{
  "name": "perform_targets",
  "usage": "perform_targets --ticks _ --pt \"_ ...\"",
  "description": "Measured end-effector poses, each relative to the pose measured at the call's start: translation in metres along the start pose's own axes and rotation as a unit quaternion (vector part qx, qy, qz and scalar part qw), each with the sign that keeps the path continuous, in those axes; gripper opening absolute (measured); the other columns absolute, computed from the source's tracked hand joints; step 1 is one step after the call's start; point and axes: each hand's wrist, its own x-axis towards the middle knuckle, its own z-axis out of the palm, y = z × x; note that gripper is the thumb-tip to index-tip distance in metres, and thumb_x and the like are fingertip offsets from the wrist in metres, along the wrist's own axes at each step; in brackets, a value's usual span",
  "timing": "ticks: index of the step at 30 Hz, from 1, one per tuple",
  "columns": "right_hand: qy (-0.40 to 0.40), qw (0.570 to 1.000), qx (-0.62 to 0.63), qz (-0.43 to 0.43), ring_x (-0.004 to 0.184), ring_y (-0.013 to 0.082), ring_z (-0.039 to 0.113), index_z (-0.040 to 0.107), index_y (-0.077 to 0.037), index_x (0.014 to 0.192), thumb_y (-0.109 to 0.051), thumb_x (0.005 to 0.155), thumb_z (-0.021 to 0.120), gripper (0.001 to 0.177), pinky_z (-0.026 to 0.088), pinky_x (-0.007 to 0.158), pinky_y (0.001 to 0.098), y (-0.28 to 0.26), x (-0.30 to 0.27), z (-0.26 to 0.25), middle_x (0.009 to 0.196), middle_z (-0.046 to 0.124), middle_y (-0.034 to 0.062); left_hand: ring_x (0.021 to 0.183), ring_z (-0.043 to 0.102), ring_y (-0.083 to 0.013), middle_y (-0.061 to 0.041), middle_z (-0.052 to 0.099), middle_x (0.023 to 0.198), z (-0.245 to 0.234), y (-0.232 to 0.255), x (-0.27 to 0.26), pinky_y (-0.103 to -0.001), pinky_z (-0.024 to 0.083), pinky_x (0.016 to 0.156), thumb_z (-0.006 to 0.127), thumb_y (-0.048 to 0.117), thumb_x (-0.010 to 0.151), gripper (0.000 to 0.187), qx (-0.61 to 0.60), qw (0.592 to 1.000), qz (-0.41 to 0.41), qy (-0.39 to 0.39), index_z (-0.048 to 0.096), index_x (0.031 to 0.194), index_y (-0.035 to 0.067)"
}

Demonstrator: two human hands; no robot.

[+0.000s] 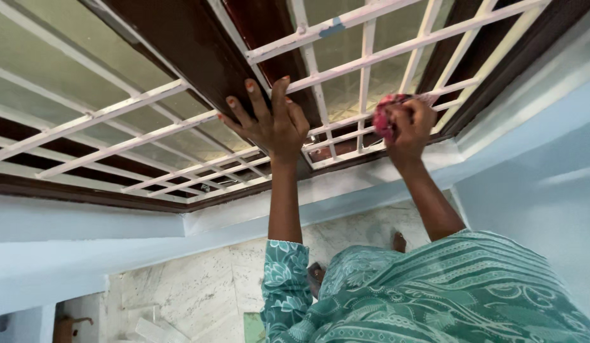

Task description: The person wipes the wooden frame and white metal bars of a window grille using a cloth. They systematically clean the vertical and horizontal bars, moving along the grille.

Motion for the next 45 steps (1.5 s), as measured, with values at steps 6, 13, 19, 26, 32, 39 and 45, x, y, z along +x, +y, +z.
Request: perform_targets --ticks 6,13,19,26,32,39,45 --pt "0.087 0.994 -0.052 0.027 0.121 0.0355 0.058 0.071 -0.003 0.119 -0.009 0.103 0.079 0.019 0.052 0.105 0.0451 0.120 0.013 -0.042 0.128 0.053 0.0172 0.163 0.002 -0.0329 0.002 0.013 0.175 0.007 0.000 -0.003 -0.066 0.003 0.132 0.060 0.017 0.096 0.035 0.021 1.000 -0.002 0.017 0.071 0.124 0.036" --pt "0.053 0.996 -0.055 0.035 0.112 0.0369 0.058 0.071 0.001 0.119 0.009 0.088 0.057 0.036 0.053 0.098 0.0451 0.122 -0.032 -0.020 0.121 0.050 0.0192 0.164 0.001 -0.0328 0.002 0.011 0.174 0.011 0.001 -0.005 -0.069 0.004 0.132 0.059 0.019 0.097 0.037 0.033 0.999 -0.003 0.021 0.069 0.128 0.037" --pt "0.049 0.995 0.005 0.092 0.106 0.0336 0.063 0.071 0.000 0.113 0.008 0.095 0.066 0.021 0.053 0.091 0.0441 0.093 -0.035 -0.014 0.115 0.056 0.0150 0.164 0.002 -0.0315 0.003 0.011 0.175 0.010 0.004 -0.004 -0.070 0.004 0.131 0.059 0.022 0.099 0.035 0.042 0.999 -0.009 0.020 0.068 0.130 0.037" --pt "-0.066 0.990 0.120 0.043 0.088 0.0269 0.061 0.074 -0.004 0.107 0.005 0.082 0.071 0.026 0.054 0.074 0.0386 -0.005 -0.060 0.039 0.102 0.055 0.0116 0.164 0.003 -0.0323 0.003 0.012 0.175 0.011 0.006 -0.008 -0.070 0.005 0.132 0.057 0.018 0.098 0.036 0.041 0.999 -0.014 0.019 0.069 0.128 0.037" --pt "-0.063 0.987 0.144 0.027 0.084 0.0270 0.063 0.073 -0.004 0.107 0.004 0.082 0.071 0.026 0.055 0.069 0.0376 -0.066 -0.069 0.071 0.100 0.056 0.0135 0.164 0.004 -0.0322 0.003 0.012 0.174 0.013 0.005 -0.006 -0.068 0.005 0.132 0.058 0.019 0.098 0.037 0.037 0.999 -0.009 0.031 0.068 0.129 0.036" --pt "-0.152 0.977 0.134 -0.061 0.089 0.0310 0.060 0.070 -0.003 0.095 0.002 0.079 0.070 0.016 0.053 0.075 0.0415 -0.014 -0.099 0.084 0.096 0.053 0.0133 0.164 0.003 -0.0311 0.004 0.012 0.174 0.010 0.006 -0.005 -0.069 0.003 0.132 0.058 0.018 0.099 0.038 0.022 0.999 -0.015 0.024 0.068 0.131 0.036" --pt "-0.104 0.953 0.228 0.171 0.089 0.0277 0.059 0.064 0.002 0.122 0.004 0.089 0.060 0.034 0.050 0.077 0.0366 -0.009 -0.136 0.094 0.102 0.055 0.0119 0.164 0.006 -0.0312 0.004 0.017 0.173 0.012 0.007 -0.001 -0.069 0.004 0.132 0.059 0.020 0.099 0.037 0.024 0.999 -0.016 0.032 0.068 0.131 0.036"
